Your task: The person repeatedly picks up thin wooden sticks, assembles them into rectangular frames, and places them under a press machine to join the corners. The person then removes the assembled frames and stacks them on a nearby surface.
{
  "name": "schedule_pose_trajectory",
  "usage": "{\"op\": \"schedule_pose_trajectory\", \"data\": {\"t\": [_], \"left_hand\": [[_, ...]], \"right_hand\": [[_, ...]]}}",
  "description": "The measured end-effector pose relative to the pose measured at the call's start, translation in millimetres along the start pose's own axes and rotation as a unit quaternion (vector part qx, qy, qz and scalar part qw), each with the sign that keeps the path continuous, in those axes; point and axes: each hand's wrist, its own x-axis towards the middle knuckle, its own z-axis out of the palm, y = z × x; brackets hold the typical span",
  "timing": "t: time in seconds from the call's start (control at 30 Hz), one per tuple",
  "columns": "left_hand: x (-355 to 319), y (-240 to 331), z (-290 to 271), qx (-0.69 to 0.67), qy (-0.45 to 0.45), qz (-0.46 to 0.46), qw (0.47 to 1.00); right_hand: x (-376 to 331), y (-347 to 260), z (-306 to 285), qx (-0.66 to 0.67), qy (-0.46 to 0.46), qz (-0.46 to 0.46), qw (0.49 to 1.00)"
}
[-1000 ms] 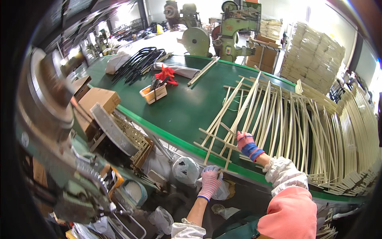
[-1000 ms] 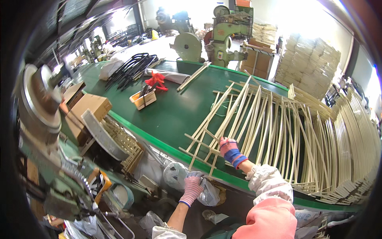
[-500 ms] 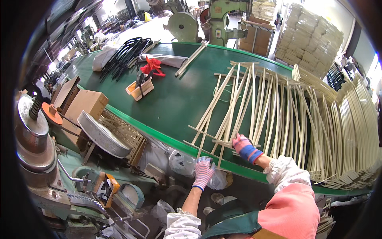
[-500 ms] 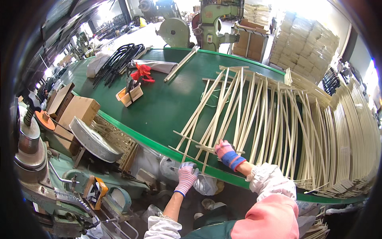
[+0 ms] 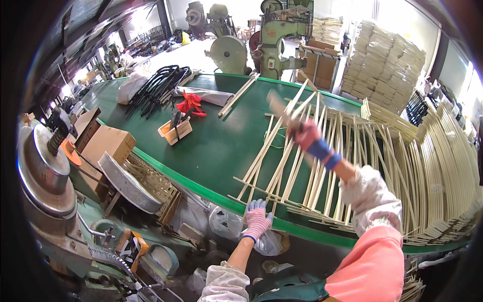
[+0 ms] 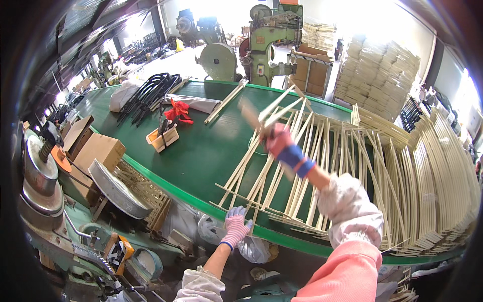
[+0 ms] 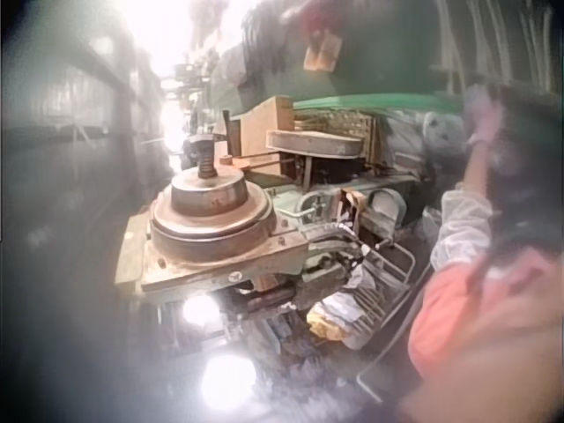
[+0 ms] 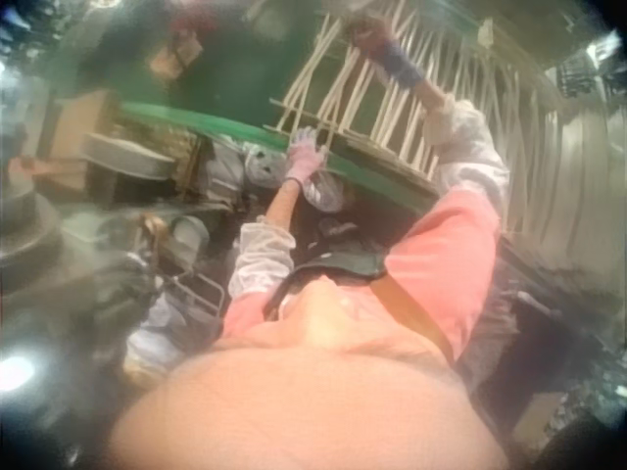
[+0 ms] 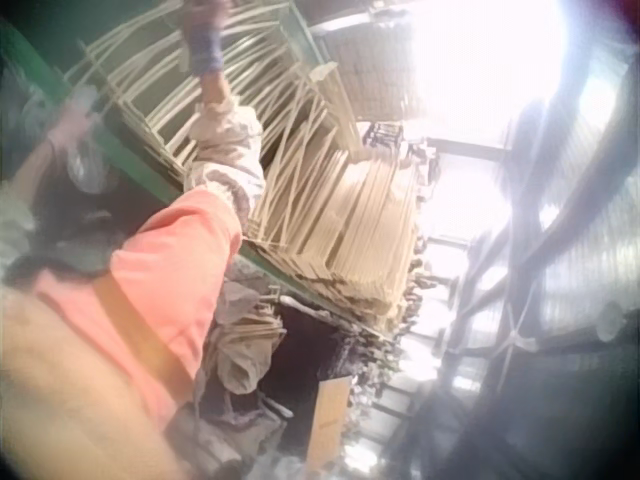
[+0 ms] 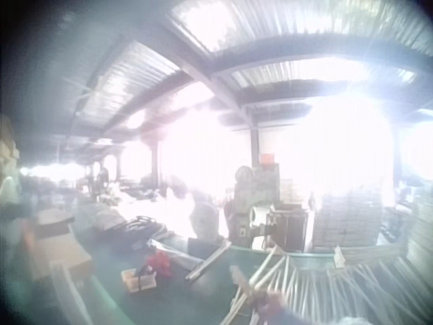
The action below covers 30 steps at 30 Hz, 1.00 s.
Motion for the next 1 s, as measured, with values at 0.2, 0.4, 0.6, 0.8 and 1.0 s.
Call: {"op": "schedule_pose_trajectory", "data": {"t": [0.2, 0.4, 0.6, 0.8, 1.0], "left_hand": [[34, 28, -66, -0.068, 0.236, 0.049, 0.968], [102, 112, -121, -0.088, 0.238, 0.073, 0.965], [132, 167, -188, -0.118, 0.37, 0.05, 0.92], [81, 130, -262, -0.012, 0.476, 0.141, 0.868], [-34, 101, -248, 0.01, 0.455, 0.103, 0.885]], "right_hand": [[24, -21, -123, -0.1, 0.258, 0.075, 0.958], [-62, -48, -161, -0.028, 0.301, -0.016, 0.953], [-116, -70, -174, -0.109, 0.337, -0.029, 0.935], [-116, -77, -229, -0.101, 0.375, 0.003, 0.921], [-72, -113, -207, -0.076, 0.126, -0.004, 0.989]]}}
